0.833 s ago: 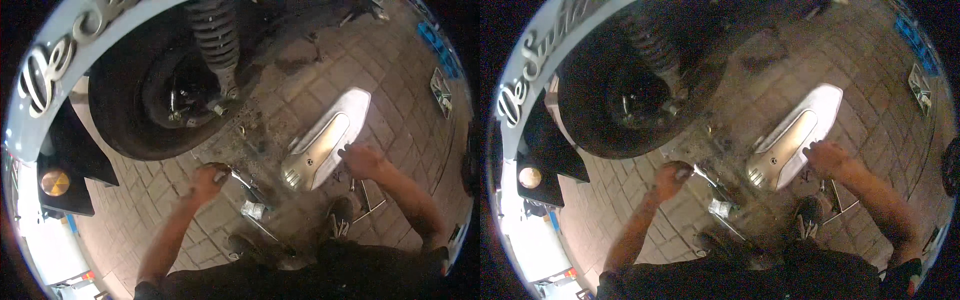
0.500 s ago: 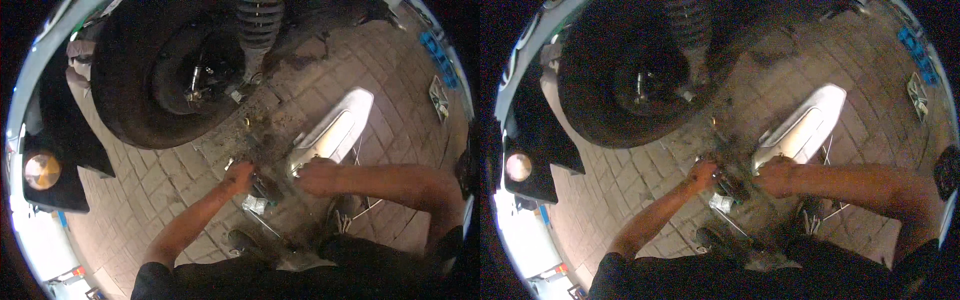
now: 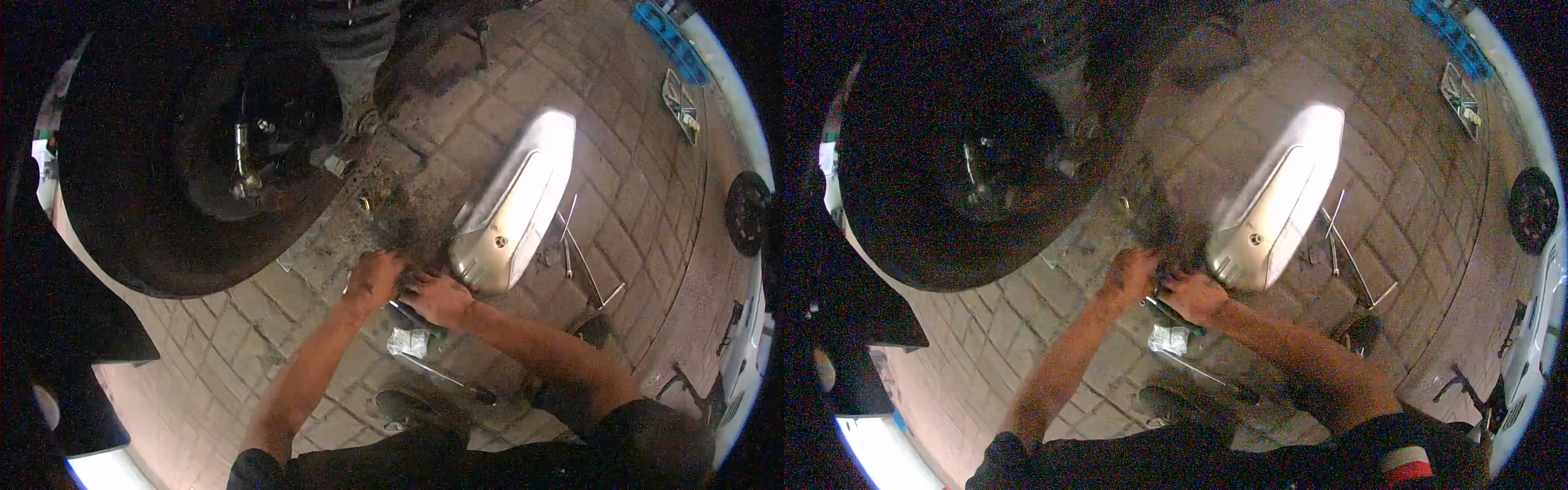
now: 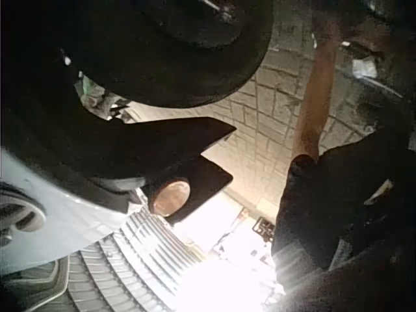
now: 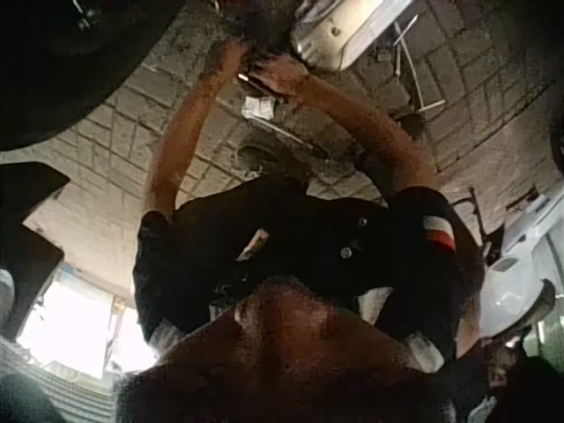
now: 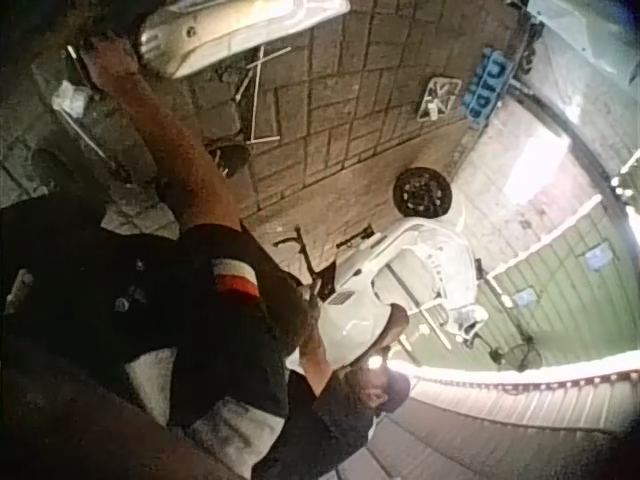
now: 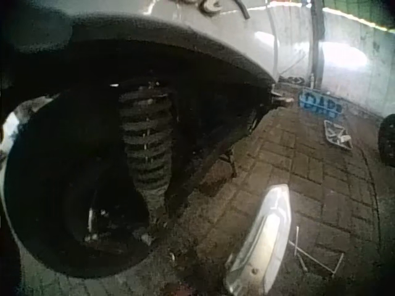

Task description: The person uses a screwdriver and a socket wrench to work on the rear brake assembly of an electric scooter. The person removes screws from the brake caliper, pulls the assembly off the disc, and then works to reinstall it onto the axle.

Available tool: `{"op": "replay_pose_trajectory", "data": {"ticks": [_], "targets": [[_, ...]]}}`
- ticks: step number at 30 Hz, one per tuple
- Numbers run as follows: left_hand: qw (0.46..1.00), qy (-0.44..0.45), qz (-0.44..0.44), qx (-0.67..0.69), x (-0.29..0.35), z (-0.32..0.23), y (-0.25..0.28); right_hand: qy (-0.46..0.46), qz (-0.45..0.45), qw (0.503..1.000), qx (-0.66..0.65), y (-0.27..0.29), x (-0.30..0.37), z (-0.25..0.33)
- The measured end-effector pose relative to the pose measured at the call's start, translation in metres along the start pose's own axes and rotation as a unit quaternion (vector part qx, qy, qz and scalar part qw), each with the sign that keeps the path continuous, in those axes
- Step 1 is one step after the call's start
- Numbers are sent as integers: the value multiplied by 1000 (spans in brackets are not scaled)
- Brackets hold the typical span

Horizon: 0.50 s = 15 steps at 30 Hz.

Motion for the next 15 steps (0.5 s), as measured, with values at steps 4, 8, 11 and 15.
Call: {"op": "replay_pose_trajectory", "data": {"ticks": [4,8,11,15], "targets": [[1000,2,-16,15,4,-23,43,10,-42,999,-26,2,4,-3],[1000,26,16,-7,13,-20,43,-14,-83,992,-90,15,2,-4],[999,42,-8,-8,12,-21,45,-76,-161,973,-147,49,14,-8],[994,78,-73,33,30,-2,34,-170,-190,926,-277,73,22,-13]]}}
Point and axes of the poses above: each hand's wrist, its own x-axis away from the middle knuckle, its own y-axis out of the back of the hand, z = x × y, the point moved 8 cm from there along -x, towards the middle knuckle, and after that the axes turned 1 degree about -z, right-handed, at the moved point
